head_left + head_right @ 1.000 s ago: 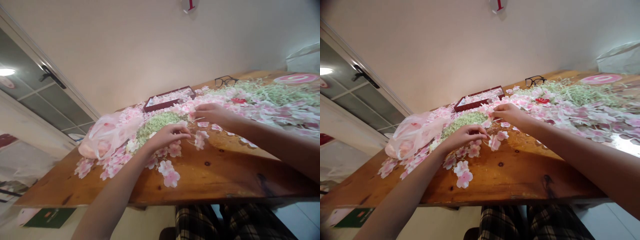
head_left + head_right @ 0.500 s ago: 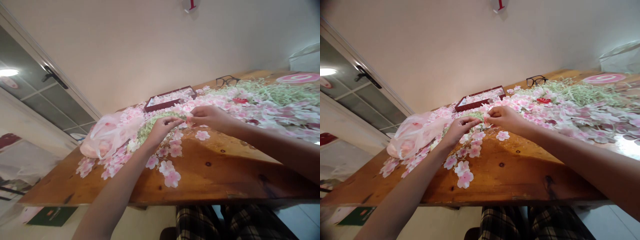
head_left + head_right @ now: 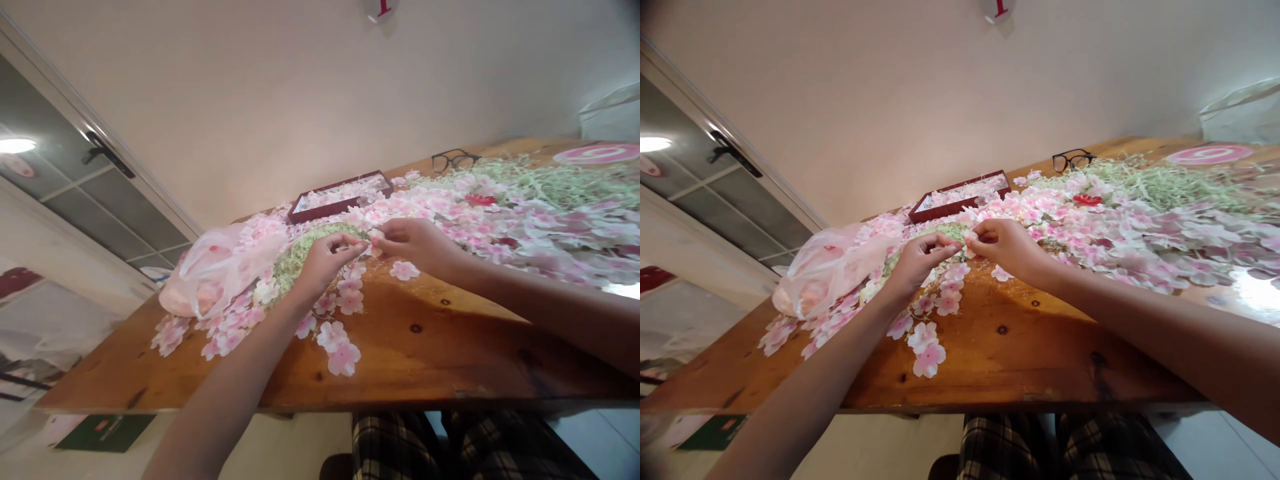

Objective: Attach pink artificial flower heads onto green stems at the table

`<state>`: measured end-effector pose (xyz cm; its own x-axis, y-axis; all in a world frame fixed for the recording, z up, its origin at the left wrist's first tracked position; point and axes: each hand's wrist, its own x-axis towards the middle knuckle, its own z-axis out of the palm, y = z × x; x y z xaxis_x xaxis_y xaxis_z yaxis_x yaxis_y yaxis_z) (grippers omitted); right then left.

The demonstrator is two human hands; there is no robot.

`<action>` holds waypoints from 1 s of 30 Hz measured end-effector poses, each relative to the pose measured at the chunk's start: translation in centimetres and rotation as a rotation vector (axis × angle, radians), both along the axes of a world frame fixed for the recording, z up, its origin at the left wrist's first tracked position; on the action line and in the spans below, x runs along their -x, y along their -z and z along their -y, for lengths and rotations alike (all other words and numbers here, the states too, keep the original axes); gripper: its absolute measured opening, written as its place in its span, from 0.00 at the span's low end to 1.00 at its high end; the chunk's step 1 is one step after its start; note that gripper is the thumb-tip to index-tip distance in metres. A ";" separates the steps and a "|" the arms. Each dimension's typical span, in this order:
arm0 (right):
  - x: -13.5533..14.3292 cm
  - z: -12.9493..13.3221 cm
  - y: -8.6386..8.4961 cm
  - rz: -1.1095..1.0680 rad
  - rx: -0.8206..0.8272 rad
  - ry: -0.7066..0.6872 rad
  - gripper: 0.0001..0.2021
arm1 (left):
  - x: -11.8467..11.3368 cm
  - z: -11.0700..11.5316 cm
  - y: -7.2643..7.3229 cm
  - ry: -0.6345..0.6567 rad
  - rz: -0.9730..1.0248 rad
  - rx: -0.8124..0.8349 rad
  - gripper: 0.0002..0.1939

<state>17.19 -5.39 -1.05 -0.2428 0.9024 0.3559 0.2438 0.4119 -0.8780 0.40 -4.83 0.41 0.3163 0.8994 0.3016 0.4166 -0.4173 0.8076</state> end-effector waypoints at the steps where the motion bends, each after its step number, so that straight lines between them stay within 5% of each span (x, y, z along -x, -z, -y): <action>1: 0.1 0.1 0.0 -0.016 0.000 -0.004 0.11 | 0.0 0.0 0.1 -0.002 0.008 0.006 0.12; 10: 0.5 0.9 0.2 -0.010 0.053 -0.023 0.11 | -0.4 0.5 0.3 0.013 -0.020 0.006 0.14; 16: -1.4 -0.3 -1.8 0.024 0.094 0.043 0.09 | -0.1 0.1 0.1 -0.009 -0.019 0.021 0.14; 19: -3.9 -2.2 -2.2 0.228 0.043 0.196 0.13 | -0.3 0.4 0.1 0.057 -0.084 0.034 0.14; 24: -6.5 -4.9 -0.3 0.823 -0.022 0.232 0.10 | -1.3 1.5 1.0 0.323 -0.324 -0.016 0.14; 30: -5.7 -4.7 1.1 0.923 -0.086 0.285 0.13 | -1.5 1.4 1.1 0.353 -0.397 -0.120 0.15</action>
